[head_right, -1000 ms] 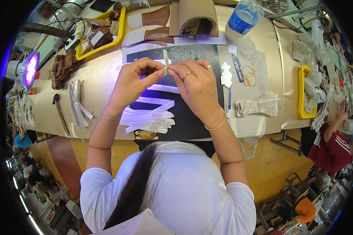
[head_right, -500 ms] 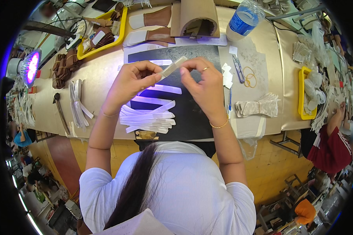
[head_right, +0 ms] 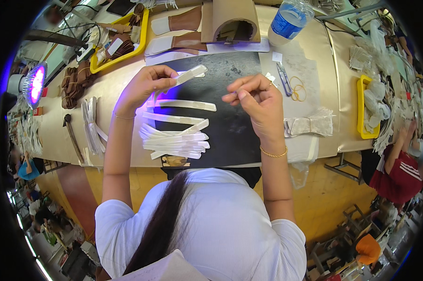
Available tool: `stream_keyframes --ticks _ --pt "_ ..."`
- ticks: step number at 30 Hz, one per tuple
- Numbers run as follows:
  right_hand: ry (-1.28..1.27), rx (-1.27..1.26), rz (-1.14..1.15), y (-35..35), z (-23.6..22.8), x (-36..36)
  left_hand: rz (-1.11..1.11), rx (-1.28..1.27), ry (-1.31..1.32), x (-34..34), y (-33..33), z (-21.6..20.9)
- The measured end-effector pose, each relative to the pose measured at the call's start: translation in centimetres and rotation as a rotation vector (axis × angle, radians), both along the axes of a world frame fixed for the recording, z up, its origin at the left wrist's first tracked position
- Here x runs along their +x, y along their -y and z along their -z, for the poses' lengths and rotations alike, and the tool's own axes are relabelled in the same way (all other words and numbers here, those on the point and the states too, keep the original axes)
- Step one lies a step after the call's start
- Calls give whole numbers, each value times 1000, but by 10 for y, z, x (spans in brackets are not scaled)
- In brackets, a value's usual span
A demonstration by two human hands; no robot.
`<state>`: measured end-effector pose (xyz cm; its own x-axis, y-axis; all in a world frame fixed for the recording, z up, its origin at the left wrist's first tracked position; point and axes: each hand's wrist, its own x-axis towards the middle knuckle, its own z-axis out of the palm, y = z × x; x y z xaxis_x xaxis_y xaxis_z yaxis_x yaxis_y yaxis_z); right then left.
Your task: The person repeatedly folds small white fabric strips into compact shapes and stacks them on a black mat. The person also handles a clear plastic bag and a rubber band, placing the bag aside and using the band to secure a bundle of strips.
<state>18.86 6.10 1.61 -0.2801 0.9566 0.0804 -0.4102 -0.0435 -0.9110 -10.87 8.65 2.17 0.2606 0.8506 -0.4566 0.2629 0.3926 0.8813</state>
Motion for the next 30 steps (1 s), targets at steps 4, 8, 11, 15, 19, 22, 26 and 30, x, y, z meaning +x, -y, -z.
stream_keyframes --ticks 4,8,11,15,19,22,26,30 --pt "74 -9 47 6 0 -8 -19 -43 141 5 1 -1" --pt "197 -57 80 10 -12 -35 -52 -52 222 15 4 -3" --pt "527 194 151 6 -10 -47 -86 -34 240 27 11 -10" --pt "671 274 200 10 -21 -59 -97 72 188 42 24 -29" --pt "761 395 228 11 -22 -61 -97 188 93 48 31 -30" --pt "797 430 229 10 -22 -59 -69 276 -12 49 35 -29" --pt "797 375 201 10 -21 -57 -50 308 -12 50 38 -30" --pt "526 -73 141 3 -9 -40 -26 219 41 39 32 -29"
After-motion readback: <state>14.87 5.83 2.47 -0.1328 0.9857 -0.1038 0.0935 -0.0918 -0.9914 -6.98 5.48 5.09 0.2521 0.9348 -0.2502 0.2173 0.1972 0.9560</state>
